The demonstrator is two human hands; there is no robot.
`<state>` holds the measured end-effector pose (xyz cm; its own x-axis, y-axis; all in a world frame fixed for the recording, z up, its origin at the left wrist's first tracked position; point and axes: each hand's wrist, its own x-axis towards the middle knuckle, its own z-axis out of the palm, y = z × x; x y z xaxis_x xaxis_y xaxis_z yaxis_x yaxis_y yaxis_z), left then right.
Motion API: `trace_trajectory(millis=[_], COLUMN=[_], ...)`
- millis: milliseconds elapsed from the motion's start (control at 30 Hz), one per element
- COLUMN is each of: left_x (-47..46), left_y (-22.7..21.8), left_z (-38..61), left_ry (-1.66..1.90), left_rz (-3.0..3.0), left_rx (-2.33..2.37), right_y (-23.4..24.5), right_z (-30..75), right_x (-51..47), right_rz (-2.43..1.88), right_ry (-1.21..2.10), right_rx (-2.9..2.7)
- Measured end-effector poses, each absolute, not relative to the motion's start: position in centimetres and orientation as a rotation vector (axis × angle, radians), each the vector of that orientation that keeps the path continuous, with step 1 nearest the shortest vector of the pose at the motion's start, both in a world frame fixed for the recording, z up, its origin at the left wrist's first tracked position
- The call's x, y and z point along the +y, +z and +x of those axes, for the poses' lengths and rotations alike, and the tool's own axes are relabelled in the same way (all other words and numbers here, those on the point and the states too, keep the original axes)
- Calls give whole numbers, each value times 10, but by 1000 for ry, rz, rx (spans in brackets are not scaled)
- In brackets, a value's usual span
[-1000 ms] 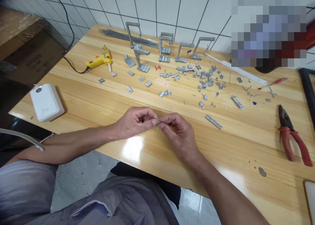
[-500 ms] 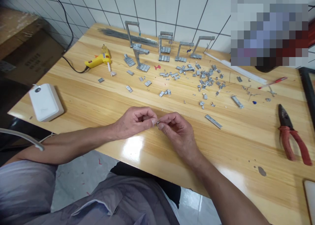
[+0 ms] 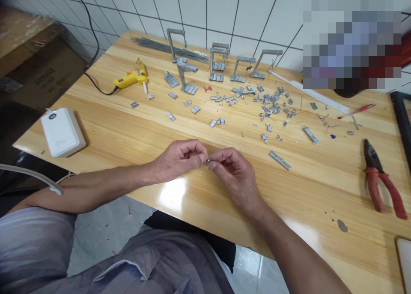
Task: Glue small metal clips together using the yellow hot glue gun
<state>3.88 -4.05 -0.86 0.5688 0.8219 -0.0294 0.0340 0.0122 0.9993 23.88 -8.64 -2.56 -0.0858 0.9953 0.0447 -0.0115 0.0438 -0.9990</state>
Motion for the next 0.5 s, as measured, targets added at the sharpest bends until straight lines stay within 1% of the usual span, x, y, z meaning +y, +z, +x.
trace_trajectory(millis=[233, 500], left_x=[-42, -42], left_y=[-9, -10], left_z=[37, 38], left_ry=[747, 869], left_rz=[1629, 1850], left_rx=[875, 831], right_y=[-20, -23], right_z=[239, 238], right_x=[-86, -86], right_rz=[-1137, -1135], right_ry=[1244, 1233], right_rx=[-1266, -1312])
